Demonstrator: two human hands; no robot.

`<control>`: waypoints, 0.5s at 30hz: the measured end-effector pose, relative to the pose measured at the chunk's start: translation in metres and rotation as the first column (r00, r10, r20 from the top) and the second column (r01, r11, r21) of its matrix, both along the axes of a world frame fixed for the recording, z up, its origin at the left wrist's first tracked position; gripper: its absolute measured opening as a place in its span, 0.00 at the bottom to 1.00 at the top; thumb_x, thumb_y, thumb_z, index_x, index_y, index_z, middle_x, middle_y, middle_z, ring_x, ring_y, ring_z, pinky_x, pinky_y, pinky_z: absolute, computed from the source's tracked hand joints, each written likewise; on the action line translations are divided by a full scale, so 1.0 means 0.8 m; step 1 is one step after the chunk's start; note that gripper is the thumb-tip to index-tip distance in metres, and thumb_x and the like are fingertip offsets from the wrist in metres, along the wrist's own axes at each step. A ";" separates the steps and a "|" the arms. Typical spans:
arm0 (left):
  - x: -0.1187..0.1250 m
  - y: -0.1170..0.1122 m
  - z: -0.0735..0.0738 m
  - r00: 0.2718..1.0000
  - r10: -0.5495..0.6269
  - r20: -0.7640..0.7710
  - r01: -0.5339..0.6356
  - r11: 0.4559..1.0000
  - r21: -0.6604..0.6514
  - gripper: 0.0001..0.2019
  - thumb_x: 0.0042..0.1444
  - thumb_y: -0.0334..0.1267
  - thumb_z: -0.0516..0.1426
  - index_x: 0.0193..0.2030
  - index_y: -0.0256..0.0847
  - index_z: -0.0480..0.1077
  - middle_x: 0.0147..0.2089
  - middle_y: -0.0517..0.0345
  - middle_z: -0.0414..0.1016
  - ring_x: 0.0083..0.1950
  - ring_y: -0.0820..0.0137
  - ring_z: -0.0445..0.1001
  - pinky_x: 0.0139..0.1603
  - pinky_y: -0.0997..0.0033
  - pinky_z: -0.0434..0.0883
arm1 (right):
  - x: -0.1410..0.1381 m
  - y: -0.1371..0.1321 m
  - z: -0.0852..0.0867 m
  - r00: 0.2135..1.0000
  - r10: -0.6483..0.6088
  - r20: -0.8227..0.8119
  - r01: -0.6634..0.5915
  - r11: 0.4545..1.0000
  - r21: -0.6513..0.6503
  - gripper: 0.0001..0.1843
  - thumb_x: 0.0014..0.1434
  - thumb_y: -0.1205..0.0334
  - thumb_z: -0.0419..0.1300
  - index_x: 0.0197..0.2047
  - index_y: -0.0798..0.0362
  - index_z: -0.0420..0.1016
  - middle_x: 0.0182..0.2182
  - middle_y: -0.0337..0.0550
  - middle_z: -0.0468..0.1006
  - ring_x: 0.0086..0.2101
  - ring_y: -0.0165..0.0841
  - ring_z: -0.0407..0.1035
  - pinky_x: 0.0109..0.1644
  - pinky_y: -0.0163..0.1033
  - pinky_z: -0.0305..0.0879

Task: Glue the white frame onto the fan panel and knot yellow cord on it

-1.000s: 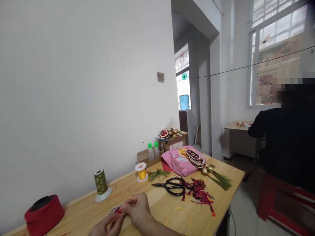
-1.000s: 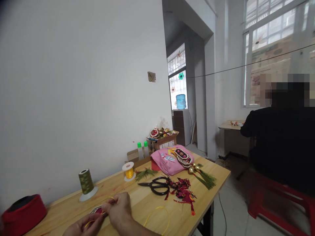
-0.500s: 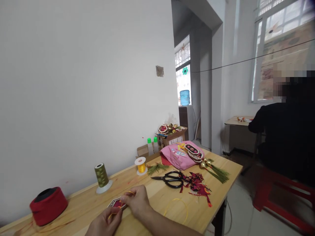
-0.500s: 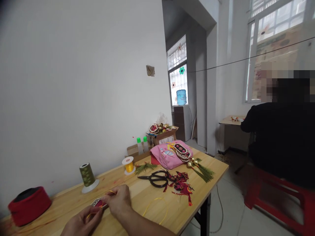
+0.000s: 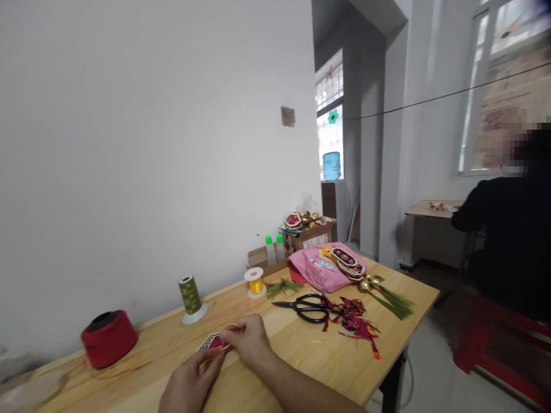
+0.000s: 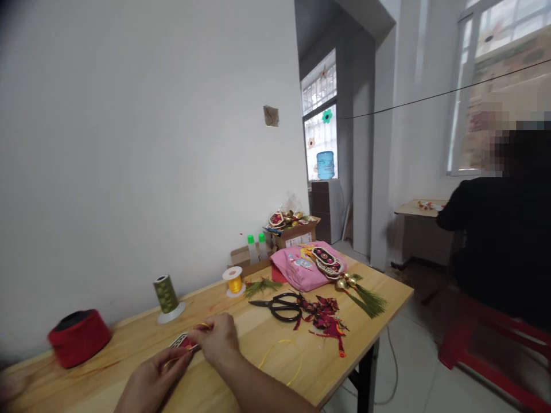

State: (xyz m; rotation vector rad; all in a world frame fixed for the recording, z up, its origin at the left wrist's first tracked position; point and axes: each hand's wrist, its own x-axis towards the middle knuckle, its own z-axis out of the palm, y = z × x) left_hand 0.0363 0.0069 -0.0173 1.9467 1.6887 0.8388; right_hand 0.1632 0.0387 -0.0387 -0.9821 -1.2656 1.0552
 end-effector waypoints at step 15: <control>0.006 -0.017 0.003 0.993 0.100 0.070 -0.105 0.992 0.073 0.12 0.45 0.42 0.50 0.26 0.40 0.72 0.23 0.58 0.72 0.26 0.69 0.69 0.27 0.75 0.60 | 0.000 -0.015 0.006 0.990 0.139 0.039 -0.140 0.990 0.020 0.05 0.38 0.63 0.61 0.19 0.56 0.74 0.17 0.38 0.73 0.21 0.29 0.63 0.26 0.33 0.57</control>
